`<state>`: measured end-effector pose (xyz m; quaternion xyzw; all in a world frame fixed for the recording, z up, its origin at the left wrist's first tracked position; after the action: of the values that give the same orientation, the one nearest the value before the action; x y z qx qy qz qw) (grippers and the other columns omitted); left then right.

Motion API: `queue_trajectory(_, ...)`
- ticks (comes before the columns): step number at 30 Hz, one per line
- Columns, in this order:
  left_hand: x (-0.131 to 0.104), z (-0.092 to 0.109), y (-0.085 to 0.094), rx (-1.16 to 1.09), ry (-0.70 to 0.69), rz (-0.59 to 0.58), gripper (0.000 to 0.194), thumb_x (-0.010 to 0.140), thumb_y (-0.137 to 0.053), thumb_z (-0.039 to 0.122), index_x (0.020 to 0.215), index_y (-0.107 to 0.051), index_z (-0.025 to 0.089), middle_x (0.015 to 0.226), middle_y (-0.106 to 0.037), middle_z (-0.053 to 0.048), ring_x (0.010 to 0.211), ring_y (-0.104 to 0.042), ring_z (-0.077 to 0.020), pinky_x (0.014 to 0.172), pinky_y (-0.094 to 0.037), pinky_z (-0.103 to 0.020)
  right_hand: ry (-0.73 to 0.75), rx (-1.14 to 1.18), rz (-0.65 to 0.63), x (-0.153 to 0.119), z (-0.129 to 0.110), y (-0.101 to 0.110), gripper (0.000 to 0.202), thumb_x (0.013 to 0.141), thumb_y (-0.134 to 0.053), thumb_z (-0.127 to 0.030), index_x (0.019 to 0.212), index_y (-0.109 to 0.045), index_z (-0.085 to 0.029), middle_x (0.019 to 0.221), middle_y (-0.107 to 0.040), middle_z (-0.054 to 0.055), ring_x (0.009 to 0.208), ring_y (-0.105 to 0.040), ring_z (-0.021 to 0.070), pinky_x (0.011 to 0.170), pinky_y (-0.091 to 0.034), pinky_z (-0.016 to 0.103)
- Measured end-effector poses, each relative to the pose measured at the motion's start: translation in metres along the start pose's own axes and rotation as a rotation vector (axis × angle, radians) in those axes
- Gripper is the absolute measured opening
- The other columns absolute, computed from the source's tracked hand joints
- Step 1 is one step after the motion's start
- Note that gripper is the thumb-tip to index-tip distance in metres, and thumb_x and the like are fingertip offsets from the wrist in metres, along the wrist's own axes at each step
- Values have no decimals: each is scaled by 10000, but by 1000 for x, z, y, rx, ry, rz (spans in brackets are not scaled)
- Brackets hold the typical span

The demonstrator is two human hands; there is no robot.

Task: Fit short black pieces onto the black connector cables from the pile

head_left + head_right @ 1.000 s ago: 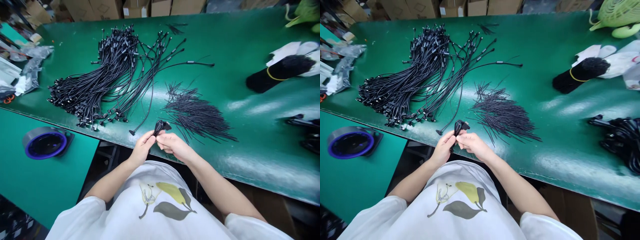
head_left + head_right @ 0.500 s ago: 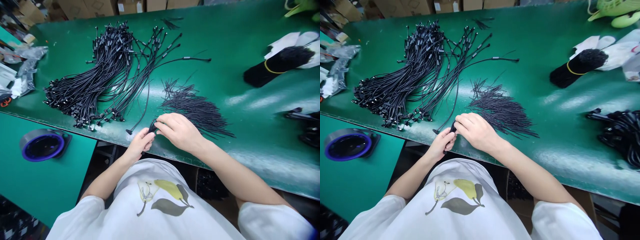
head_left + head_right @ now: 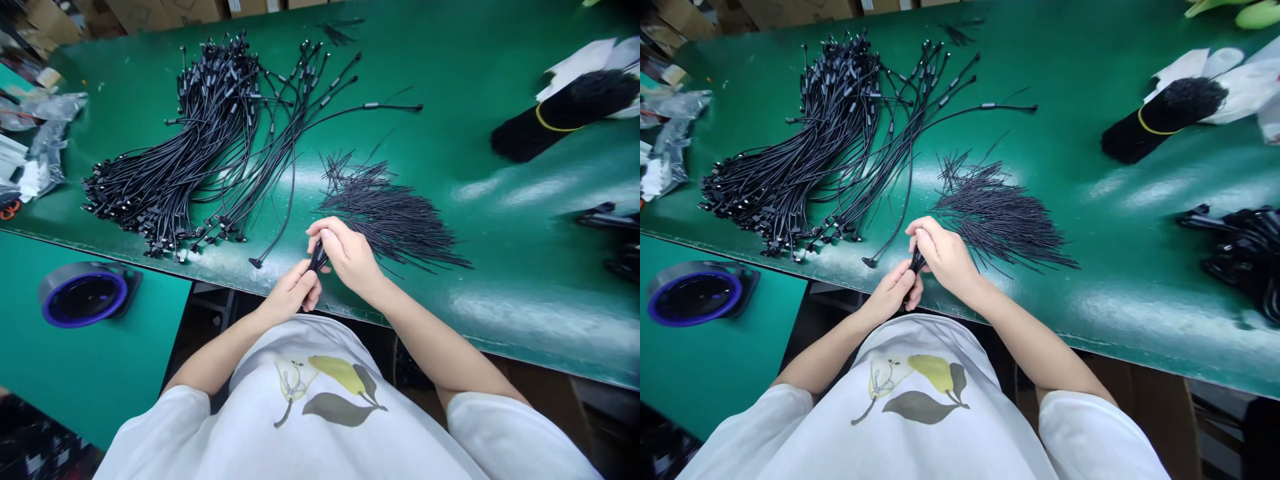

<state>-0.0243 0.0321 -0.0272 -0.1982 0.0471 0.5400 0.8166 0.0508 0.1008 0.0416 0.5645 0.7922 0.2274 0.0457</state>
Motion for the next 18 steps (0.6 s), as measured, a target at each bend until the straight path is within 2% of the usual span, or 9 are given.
queue_trajectory(2, 0, -10, 0, -49, 51, 31, 459, 874, -503, 610, 934, -531, 156, 622, -422, 59, 469, -411, -53, 438, -293, -181, -12, -26, 43, -5, 2, 0, 249, 997, -302, -315, 1043, -522, -207, 758, -608, -7, 591, -555, 115, 576, -415, 233)
queue_trajectory(5, -3, -27, 4, -174, 127, 186, 523, 812, -540, 673, 748, -493, 157, 532, -270, 98, 397, -222, -24, 389, -146, -168, 28, -110, 102, -7, 0, -1, 210, 973, -338, -276, 1005, -532, -202, 725, -609, 1, 653, -579, 130, 661, -420, 248)
queue_trajectory(8, -1, -31, 4, -270, 162, 269, 561, 731, -611, 703, 655, -422, 180, 492, -207, 117, 383, -142, -15, 369, -100, -161, -29, -19, 131, -3, 12, 0, 216, 980, -345, -318, 997, -529, -207, 689, -601, -8, 640, -568, 133, 685, -425, 261)
queue_trajectory(11, 8, -22, 1, -343, 172, 239, 554, 700, -671, 659, 627, -387, 190, 477, -197, 123, 376, -109, -10, 348, -81, -155, -146, 321, 124, -4, 34, 0, 319, 978, -363, -469, 1101, -505, -211, 885, -658, 29, 704, -589, 133, 690, -463, 268)
queue_trajectory(14, 17, -12, -3, -363, 180, 181, 530, 701, -685, 630, 646, -396, 190, 479, -197, 126, 371, -91, -10, 337, -74, -150, -274, 666, 130, -16, 54, -5, 489, 926, -405, -616, 1211, -488, -227, 1153, -630, 92, 918, -624, 163, 772, -507, 305)
queue_trajectory(16, 21, -13, -13, -334, 213, 117, 525, 703, -679, 637, 662, -406, 189, 480, -199, 128, 370, -91, -11, 338, -79, -147, -336, 788, 90, -28, 59, -15, 520, 897, -447, -649, 1158, -553, -211, 1152, -639, 109, 1007, -619, 189, 848, -502, 336)
queue_trajectory(18, 23, -16, -25, -288, 240, 64, 536, 695, -676, 652, 666, -403, 191, 475, -197, 129, 369, -96, -12, 341, -85, -148, -374, 843, 67, -39, 59, -23, 519, 882, -472, -659, 1018, -620, -181, 1065, -670, 112, 956, -631, 195, 844, -502, 336)
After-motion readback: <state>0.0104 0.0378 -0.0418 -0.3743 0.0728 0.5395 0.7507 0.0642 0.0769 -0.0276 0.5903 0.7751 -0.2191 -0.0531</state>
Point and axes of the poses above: each hand's wrist, its own x-axis towards the middle knuckle, its own y-axis out of the back of the hand, z = x × y, the point moved 10 cm from there along x, towards the middle knuckle
